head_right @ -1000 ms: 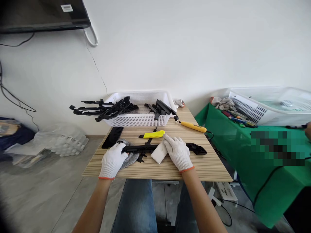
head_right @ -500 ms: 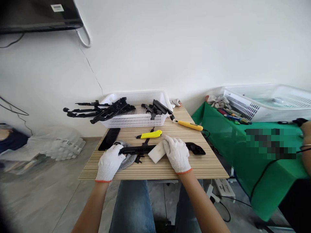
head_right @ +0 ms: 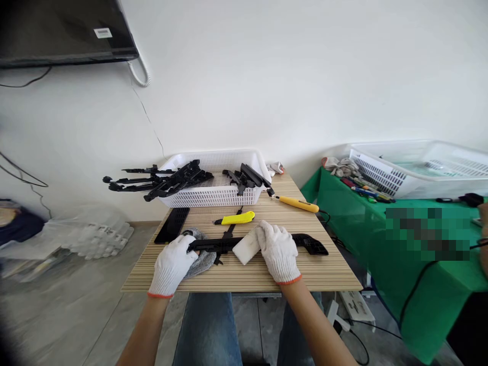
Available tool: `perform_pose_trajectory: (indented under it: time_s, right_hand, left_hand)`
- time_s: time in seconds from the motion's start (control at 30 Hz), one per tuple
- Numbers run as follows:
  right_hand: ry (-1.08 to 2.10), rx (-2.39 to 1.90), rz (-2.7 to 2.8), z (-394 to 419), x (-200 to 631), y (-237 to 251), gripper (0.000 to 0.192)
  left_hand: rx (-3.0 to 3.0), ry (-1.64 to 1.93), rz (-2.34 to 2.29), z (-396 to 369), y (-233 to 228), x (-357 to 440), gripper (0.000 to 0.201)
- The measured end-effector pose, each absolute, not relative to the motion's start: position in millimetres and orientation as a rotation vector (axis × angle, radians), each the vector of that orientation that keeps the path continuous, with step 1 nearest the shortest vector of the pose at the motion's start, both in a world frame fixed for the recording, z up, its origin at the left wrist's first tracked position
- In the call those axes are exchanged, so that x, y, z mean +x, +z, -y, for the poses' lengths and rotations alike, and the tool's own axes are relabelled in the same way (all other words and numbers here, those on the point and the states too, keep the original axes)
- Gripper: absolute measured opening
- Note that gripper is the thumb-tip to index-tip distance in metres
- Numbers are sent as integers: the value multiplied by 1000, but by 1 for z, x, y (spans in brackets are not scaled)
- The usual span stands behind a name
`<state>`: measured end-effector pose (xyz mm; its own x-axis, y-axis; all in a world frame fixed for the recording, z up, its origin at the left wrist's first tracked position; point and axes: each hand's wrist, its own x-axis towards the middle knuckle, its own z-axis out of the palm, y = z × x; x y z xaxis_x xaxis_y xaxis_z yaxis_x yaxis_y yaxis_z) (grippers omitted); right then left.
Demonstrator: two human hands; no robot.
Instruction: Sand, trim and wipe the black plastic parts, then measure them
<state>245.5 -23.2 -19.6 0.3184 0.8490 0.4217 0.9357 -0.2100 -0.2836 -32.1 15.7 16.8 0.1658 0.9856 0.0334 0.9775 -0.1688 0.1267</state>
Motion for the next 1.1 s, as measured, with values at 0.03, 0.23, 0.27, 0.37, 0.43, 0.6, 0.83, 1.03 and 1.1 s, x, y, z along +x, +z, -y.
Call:
perform_pose_trajectory:
  time_s: [0.03, 0.23, 0.27, 0.37, 0.43, 0.6, 0.83, 1.03, 1.1]
  right_hand:
    - [-255, -2089, 1553, 23, 247, -21, 35]
    - [-259, -2113, 1340, 23, 251, -26, 39]
    - [-246, -2074, 1416, 23, 249, -26, 38]
    - [-199, -2001, 1587, 23, 245, -24, 35]
    - [-150, -1974, 1672, 23, 243, -22, 35]
    - [-41, -1912, 1808, 25, 243, -19, 45]
    - [42, -1917, 1309, 23, 253, -22, 52]
    - [29, -1802, 1501, 26, 249, -20, 44]
    - [38, -1875, 1269, 25, 251, -20, 49]
  left_hand:
    - [2357, 164, -1956, -16, 15, -32, 24]
    - [2481, 251, -1794, -16, 8, -35, 32]
    - [2495, 262, -1785, -16, 8, -36, 34]
    - [2523, 271, -1805, -15, 7, -37, 34]
    - [2535, 255, -1815, -15, 8, -37, 34]
    - [2513, 219, -1849, -15, 11, -36, 34]
    - [2490, 164, -1870, -16, 15, -35, 32]
    - [2523, 205, -1860, -16, 13, -36, 31]
    - [2518, 204, -1873, -16, 12, -36, 32]
